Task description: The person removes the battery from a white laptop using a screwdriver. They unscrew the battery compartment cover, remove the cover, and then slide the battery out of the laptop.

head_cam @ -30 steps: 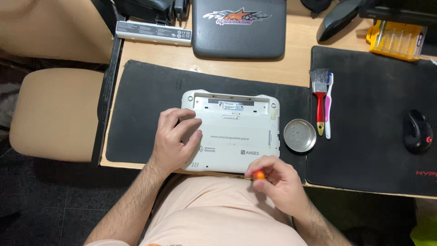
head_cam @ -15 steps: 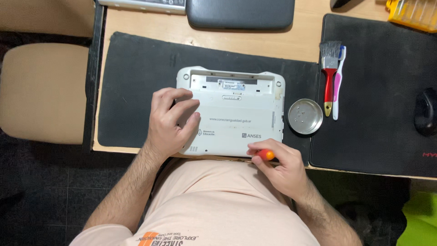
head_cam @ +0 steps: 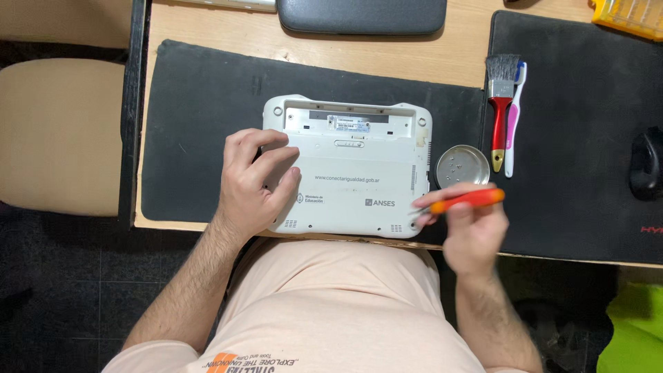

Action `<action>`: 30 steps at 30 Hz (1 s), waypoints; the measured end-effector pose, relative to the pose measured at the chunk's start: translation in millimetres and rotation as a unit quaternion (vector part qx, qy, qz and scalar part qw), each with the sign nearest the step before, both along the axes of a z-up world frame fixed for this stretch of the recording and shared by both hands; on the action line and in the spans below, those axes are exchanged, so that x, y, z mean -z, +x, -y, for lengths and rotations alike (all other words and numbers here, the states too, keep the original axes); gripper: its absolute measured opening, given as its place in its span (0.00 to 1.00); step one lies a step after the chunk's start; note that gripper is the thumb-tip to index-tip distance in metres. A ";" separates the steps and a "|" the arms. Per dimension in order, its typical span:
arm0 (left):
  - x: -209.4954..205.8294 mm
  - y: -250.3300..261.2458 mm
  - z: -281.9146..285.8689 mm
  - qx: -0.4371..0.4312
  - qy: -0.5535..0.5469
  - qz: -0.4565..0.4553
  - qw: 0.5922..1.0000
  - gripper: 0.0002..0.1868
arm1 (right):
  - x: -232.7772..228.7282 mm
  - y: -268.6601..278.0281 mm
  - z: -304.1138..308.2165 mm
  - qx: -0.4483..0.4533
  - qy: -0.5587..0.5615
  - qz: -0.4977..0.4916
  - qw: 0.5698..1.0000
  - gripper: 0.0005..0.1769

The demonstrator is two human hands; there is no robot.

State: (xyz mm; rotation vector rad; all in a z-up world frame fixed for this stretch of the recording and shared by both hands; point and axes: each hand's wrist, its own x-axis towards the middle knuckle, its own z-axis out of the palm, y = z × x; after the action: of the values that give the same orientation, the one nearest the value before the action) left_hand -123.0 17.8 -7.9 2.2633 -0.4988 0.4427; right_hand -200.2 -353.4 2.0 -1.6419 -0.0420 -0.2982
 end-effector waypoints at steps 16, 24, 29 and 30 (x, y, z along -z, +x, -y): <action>-11.5 1.4 5.0 0.028 0.003 0.066 0.997 0.09 | -1.3 25.1 75.7 0.080 -0.059 -0.013 0.995 0.09; -17.2 1.0 4.0 0.032 -0.030 0.069 0.997 0.08 | -11.7 12.8 32.2 0.058 -0.050 -0.001 0.997 0.08; -10.0 -0.8 0.3 0.027 -0.031 0.074 0.996 0.10 | -26.5 -0.6 -42.4 -0.068 -0.059 0.043 0.995 0.45; -9.3 -0.2 1.0 0.029 -0.033 0.071 0.996 0.10 | -23.6 -1.1 -50.1 -0.126 -0.085 0.084 0.985 0.41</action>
State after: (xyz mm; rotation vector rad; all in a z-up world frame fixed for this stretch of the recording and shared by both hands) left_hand -123.2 16.8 1.3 2.1578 -0.6128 0.5856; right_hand -201.3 -303.3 25.6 -1.7549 -0.4102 -0.2424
